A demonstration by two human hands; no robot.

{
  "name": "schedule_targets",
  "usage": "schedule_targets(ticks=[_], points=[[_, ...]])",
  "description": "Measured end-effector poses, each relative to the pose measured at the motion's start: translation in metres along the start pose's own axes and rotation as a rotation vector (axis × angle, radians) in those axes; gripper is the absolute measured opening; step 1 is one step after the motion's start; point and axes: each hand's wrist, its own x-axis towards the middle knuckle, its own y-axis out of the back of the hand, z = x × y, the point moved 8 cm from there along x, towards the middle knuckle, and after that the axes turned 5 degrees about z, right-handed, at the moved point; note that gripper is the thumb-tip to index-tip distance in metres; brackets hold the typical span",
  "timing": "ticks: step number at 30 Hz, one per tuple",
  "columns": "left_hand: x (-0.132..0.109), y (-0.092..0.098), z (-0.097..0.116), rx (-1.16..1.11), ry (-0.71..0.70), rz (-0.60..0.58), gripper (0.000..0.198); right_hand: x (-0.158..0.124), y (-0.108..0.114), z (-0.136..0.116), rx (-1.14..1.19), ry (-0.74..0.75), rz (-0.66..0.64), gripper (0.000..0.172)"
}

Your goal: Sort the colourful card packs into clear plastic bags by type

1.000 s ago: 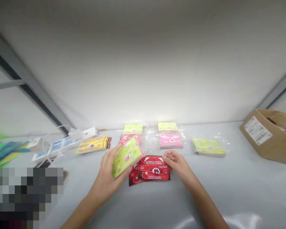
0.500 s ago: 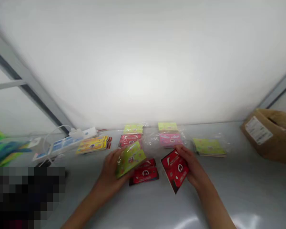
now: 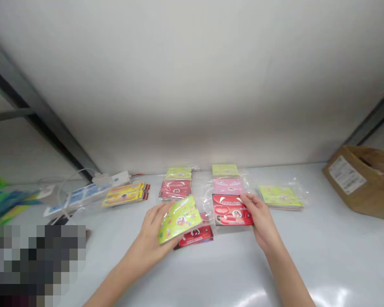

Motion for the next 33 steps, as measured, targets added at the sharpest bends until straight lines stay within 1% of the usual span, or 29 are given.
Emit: schedule_targets(ticks=[5,8,10,12,16,21,26,29,33], points=[[-0.001,-0.001,-0.001,0.033,-0.032,-0.012,0.066,0.004,0.014,-0.003,-0.144,0.075,0.12,0.027],[-0.003,-0.004,0.001,0.029,-0.065,-0.051,0.069,0.004,0.016,-0.004,-0.207,0.099,0.14,0.029],[-0.005,-0.006,0.002,0.014,-0.076,-0.086,0.07,0.003,0.012,-0.004,-0.192,0.093,0.099,0.03],[-0.006,-0.009,0.003,-0.006,-0.073,-0.119,0.072,0.001,0.004,-0.001,-0.148,0.057,0.026,0.03],[-0.006,-0.011,0.005,-0.038,-0.071,-0.142,0.073,-0.005,-0.011,0.004,-0.098,-0.013,-0.079,0.027],[-0.006,-0.01,0.004,-0.033,-0.06,-0.138,0.074,-0.014,-0.026,0.011,-0.074,-0.065,-0.171,0.029],[-0.005,-0.008,0.005,-0.043,-0.059,-0.131,0.073,-0.017,-0.031,0.013,-0.062,-0.082,-0.214,0.034],[-0.005,-0.006,0.005,-0.042,-0.054,-0.122,0.072,-0.019,-0.033,0.012,-0.014,-0.094,-0.231,0.033],[-0.003,-0.003,0.005,-0.055,-0.058,-0.085,0.071,-0.022,-0.037,0.01,-0.008,-0.102,-0.293,0.029]])
